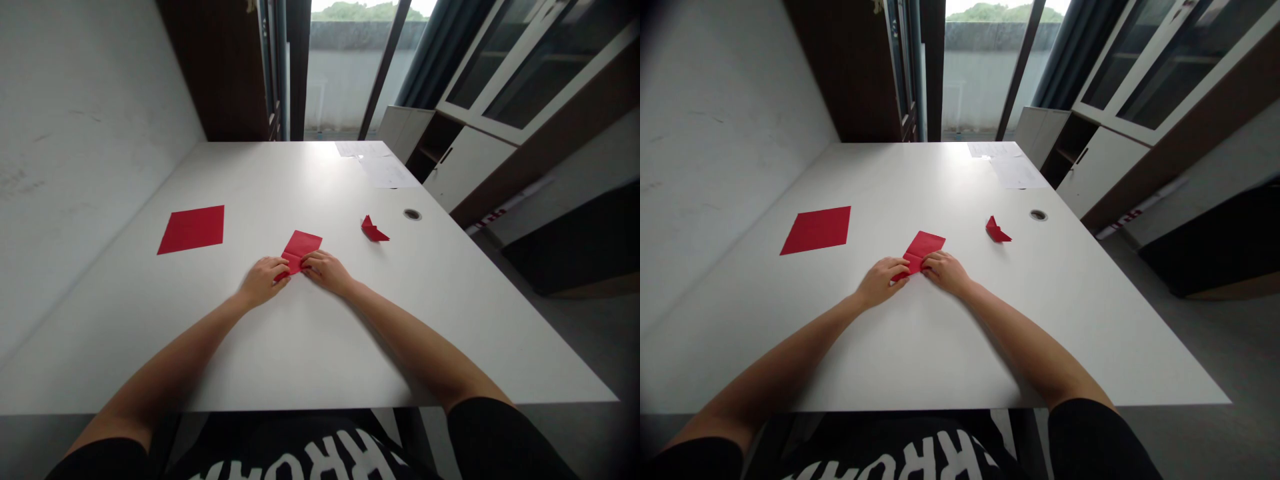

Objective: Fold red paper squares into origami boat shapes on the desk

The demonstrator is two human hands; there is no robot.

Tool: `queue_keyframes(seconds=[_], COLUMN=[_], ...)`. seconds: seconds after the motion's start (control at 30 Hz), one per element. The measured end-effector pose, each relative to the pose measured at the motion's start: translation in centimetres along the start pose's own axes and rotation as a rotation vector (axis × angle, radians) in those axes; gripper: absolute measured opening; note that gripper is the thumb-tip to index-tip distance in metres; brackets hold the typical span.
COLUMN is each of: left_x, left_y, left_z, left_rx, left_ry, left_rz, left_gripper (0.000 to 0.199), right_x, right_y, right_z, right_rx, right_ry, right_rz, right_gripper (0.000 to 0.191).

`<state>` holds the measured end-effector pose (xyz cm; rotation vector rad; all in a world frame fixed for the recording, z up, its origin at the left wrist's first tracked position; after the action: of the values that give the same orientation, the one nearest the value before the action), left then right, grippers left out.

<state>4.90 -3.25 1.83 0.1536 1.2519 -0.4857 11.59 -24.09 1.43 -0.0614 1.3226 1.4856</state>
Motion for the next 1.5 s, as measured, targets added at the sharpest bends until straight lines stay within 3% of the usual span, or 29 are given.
queue_keyframes(seconds=[0.37,0.63,1.07,1.5], left_x=[0.1,0.1,0.4,0.4], left_y=[0.6,0.9,0.9,1.7], left_z=[0.1,0.1,0.5,1.2], left_rx=[-0.087,-0.225,-0.368,-0.45], left_ry=[0.007,0.02,0.181,0.253], left_rz=[-0.019,0.073,0.285,0.324], left_gripper=[0.02,0.027,0.046,0.056], right_x=[0.1,0.1,1.0,1.3], right_y=[-0.6,-1.0,-0.5,-0.8], right_z=[0.1,0.3,0.4,0.9], right_rx=[0.082,0.155,0.265,0.36], right_ry=[-0.005,-0.118,-0.139,-0.042], right_rz=[-0.036,-0.065,-0.215,-0.35], right_gripper=[0.022,0.023,0.02,0.022])
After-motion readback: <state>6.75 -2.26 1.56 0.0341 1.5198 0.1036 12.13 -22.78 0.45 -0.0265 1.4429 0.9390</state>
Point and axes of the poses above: each hand's wrist, its own z-axis towards the middle knuckle, its own x-axis out of the palm, y = z × x, the point moved 3 cm from there along z, towards the middle knuckle, and after that the axes turned 15 degrees about z, right-handed, at the moved point
